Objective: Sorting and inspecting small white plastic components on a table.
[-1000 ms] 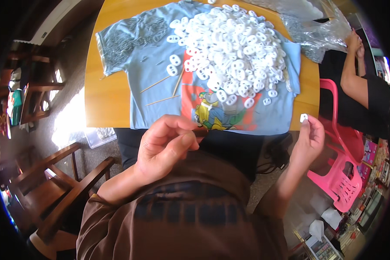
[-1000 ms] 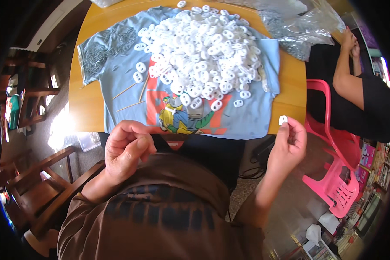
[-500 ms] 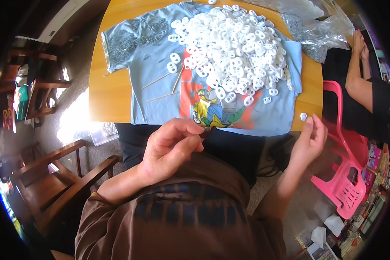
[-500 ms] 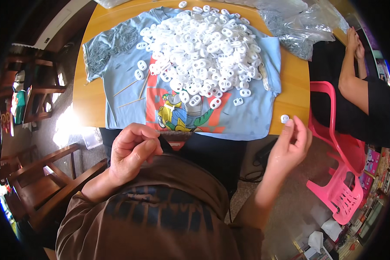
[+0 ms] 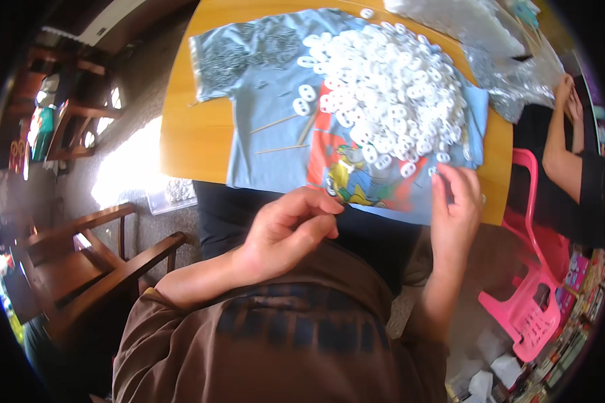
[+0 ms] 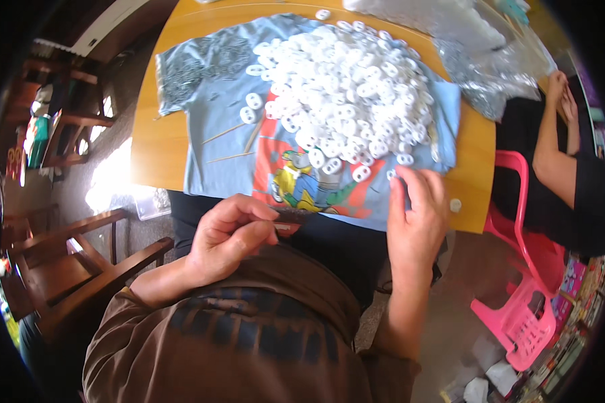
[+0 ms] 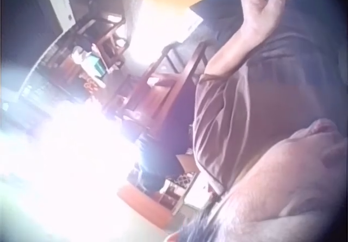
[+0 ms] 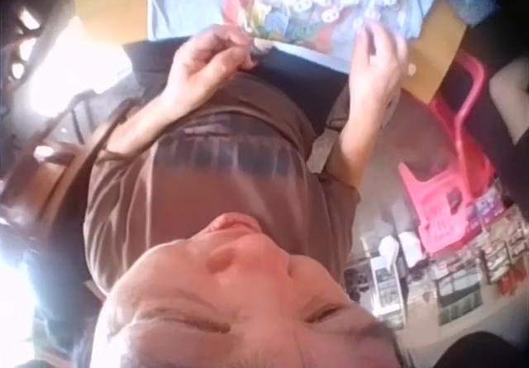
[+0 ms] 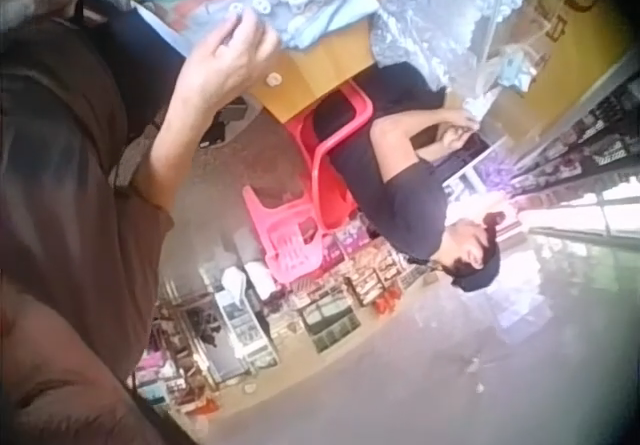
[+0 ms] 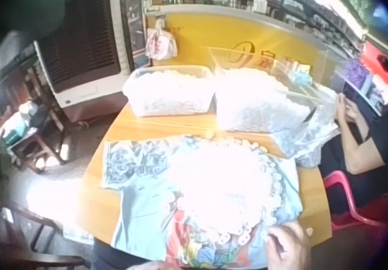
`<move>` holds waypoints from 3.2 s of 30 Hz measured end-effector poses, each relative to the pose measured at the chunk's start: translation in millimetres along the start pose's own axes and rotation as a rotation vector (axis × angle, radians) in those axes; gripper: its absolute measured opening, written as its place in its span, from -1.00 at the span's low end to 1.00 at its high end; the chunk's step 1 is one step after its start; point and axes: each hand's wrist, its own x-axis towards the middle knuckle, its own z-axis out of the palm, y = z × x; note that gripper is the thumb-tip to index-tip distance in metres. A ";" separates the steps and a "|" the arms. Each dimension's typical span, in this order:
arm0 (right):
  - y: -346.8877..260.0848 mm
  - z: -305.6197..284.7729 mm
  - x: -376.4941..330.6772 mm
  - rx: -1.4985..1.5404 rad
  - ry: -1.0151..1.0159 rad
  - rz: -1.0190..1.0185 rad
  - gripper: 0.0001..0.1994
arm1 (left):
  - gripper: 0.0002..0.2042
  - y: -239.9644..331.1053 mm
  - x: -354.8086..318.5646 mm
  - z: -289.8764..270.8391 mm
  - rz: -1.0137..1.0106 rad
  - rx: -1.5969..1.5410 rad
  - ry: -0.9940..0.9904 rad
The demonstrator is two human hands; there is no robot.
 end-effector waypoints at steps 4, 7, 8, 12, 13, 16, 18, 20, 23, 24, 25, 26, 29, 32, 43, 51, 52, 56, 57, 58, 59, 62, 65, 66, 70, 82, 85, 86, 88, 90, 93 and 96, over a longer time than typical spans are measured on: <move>-1.8 -1.0 -2.0 -0.019 -0.059 -0.017 -0.84 | -0.87 -5.9 3.6 -1.6 0.029 -0.007 -0.008; -2.9 -1.5 1.2 -0.003 -0.091 -0.002 -0.84 | -0.87 -9.7 2.5 -7.3 0.009 -0.004 -0.035; 0.7 -1.4 1.9 0.033 -0.110 0.020 -0.84 | -0.87 -9.7 2.2 -8.6 0.011 -0.006 -0.028; -0.8 -3.9 7.8 0.116 -0.173 0.100 -0.88 | -0.85 -9.6 2.8 -11.6 0.041 -0.002 -0.032; -1.0 -5.4 9.7 0.116 -0.201 0.117 -0.89 | -0.85 -9.4 2.7 -12.4 0.056 -0.007 -0.032; 0.7 -6.8 13.1 0.170 -0.231 0.130 -0.89 | -0.85 -8.4 2.7 -14.6 0.033 -0.019 -0.022; 1.3 -7.9 15.2 0.170 -0.252 0.141 -0.90 | -0.85 -7.8 3.0 -15.4 0.029 -0.025 -0.017; 2.3 -9.7 18.3 0.172 -0.272 0.153 -0.90 | -0.85 -7.6 3.5 -16.9 0.026 -0.029 -0.014; 2.8 -13.1 23.2 0.132 -0.310 0.105 -0.91 | -0.85 -7.3 3.4 -18.6 0.017 -0.013 -0.019; 2.2 -14.4 24.3 0.065 -0.302 0.047 -0.92 | -0.86 -7.1 3.3 -18.3 0.008 -0.011 -0.014; 2.2 -15.1 24.7 -0.002 -0.293 -0.011 -0.93 | -0.86 -7.0 3.2 -17.9 0.000 -0.009 -0.008; 3.5 -14.2 24.1 -0.001 -0.293 -0.012 -0.93 | -0.86 -7.2 3.0 -17.5 0.000 -0.008 -0.007; 5.7 -11.7 20.7 0.007 -0.214 -0.067 -0.94 | -0.86 -7.7 3.3 -14.8 0.025 -0.018 -0.001; -10.2 -9.6 8.6 0.138 -0.006 -0.045 -0.95 | -0.86 -2.4 4.1 -10.8 0.040 -0.041 -0.006; -92.8 10.1 -8.4 1.466 -0.379 0.508 -0.83 | -0.78 17.9 20.2 -9.3 0.474 0.199 -0.123; -97.3 19.2 -11.1 1.521 -0.451 0.582 -0.81 | -0.75 6.4 18.4 -14.8 0.379 0.022 -0.146; -98.0 19.8 -11.5 1.533 -0.448 0.580 -0.82 | -0.75 6.7 17.5 -15.5 0.360 0.007 -0.146; -104.1 19.4 -13.8 1.529 -0.424 0.628 -0.84 | -0.79 4.9 16.0 -14.7 0.356 -0.049 -0.114; -105.9 20.5 -13.6 1.530 -0.427 0.632 -0.84 | -0.79 4.0 16.5 -15.6 0.352 -0.050 -0.111; -107.8 21.4 -13.3 1.459 -0.402 0.621 -0.84 | -0.80 3.2 16.9 -16.6 0.370 0.004 -0.082; -109.4 20.2 -13.8 1.387 -0.374 0.603 -0.84 | -0.81 3.3 16.0 -16.7 0.392 0.058 -0.058; -110.0 16.7 -15.8 1.359 -0.379 0.543 -0.83 | -0.81 2.5 14.1 -17.1 0.420 0.145 -0.032; -103.9 17.2 -18.2 1.408 -0.417 0.466 -0.84 | -0.83 4.4 15.0 -18.5 0.482 0.218 -0.036; -103.7 16.2 -18.2 1.408 -0.415 0.468 -0.84 | -0.83 4.5 16.0 -18.7 0.481 0.217 -0.037; -104.7 13.2 -17.6 1.365 -0.402 0.429 -0.87 | -0.86 2.7 16.2 -16.7 0.512 0.169 -0.030; -104.1 22.9 -20.3 1.200 -0.332 0.340 -0.90 | -0.84 -1.0 13.3 -13.6 0.302 -0.069 -0.032; -103.8 25.3 -17.4 1.012 -0.303 0.250 -0.91 | -0.89 3.6 12.9 -18.2 0.268 -0.108 -0.011; -102.7 26.4 -16.6 0.957 -0.277 0.211 -0.91 | -0.90 5.6 11.0 -19.6 0.196 -0.161 0.004; -105.8 27.6 -3.6 0.799 -0.230 0.118 -0.94 | -0.92 9.4 12.1 -26.4 0.179 -0.234 0.033; -111.6 30.7 15.7 0.659 -0.183 -0.024 -0.96 | -0.93 15.8 12.3 -38.4 0.274 -0.051 0.075; -124.1 45.3 52.2 0.486 -0.166 -0.213 -0.93 | -0.95 23.7 19.5 -59.9 0.555 0.397 0.199; -133.9 67.7 83.6 0.290 -0.175 -0.353 -0.91 | -0.94 18.9 27.7 -71.8 0.612 0.530 0.317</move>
